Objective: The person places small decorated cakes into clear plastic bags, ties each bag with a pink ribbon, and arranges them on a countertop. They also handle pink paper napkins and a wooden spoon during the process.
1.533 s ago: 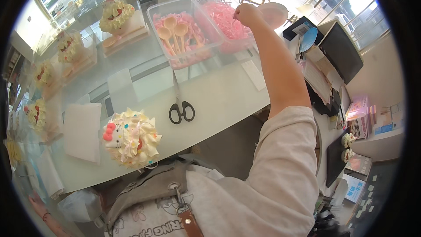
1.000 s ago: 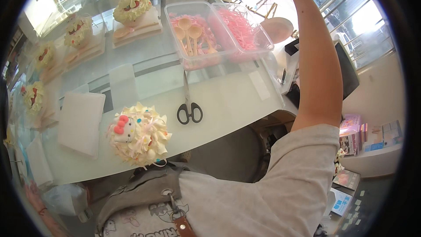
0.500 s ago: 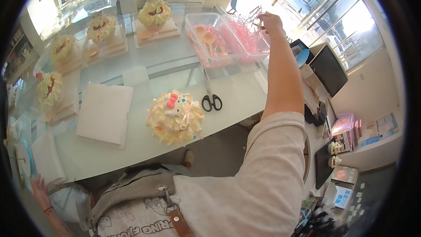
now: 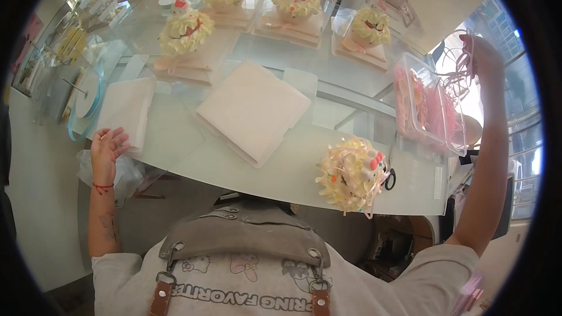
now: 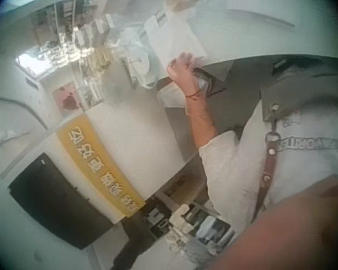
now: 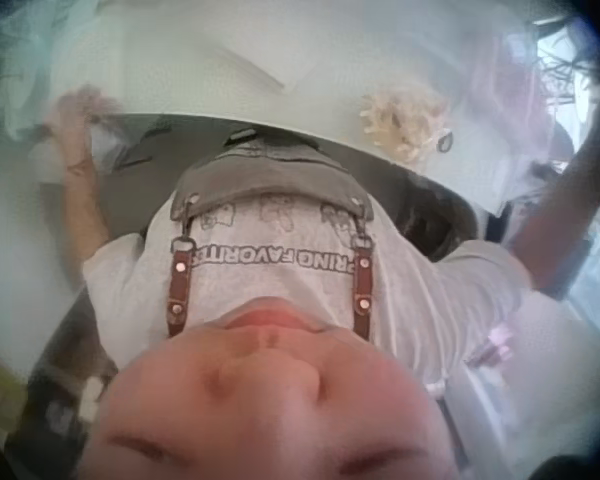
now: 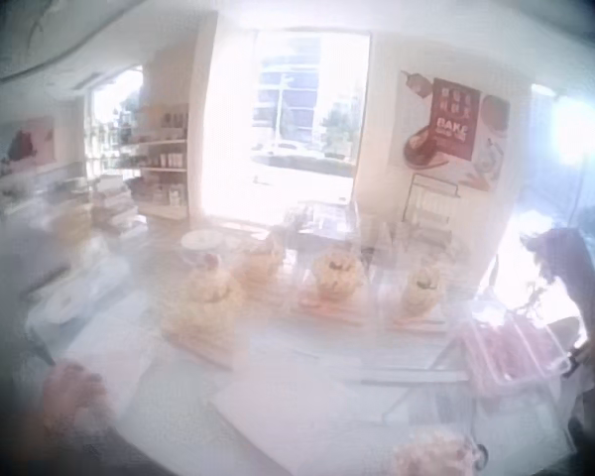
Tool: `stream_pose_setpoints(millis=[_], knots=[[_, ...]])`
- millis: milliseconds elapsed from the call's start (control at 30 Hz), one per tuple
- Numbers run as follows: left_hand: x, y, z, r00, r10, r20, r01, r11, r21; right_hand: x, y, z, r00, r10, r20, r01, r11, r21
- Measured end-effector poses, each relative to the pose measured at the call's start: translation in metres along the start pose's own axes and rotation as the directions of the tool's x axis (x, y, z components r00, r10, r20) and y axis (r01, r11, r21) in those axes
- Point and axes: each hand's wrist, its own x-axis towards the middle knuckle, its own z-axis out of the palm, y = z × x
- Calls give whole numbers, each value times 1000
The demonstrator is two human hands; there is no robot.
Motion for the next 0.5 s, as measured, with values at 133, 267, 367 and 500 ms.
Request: stream_pose_setpoints(millis=[133,267,367,500], knots=[[-2,6,15,983,183,10,-183,976,115,-18,-103,82,928,-256,270,265,964,6],[12,11,16,978,193,78,-201,972,121,-52,-158,182,787,-251,563,336,941,-50],[24,20,8,978,184,96,-193,977,88,-84,-182,241,672,-171,720,281,959,-35],[54,27,-5,966,212,148,-228,968,103,-102,-188,276,592,-19,806,215,967,-135]])
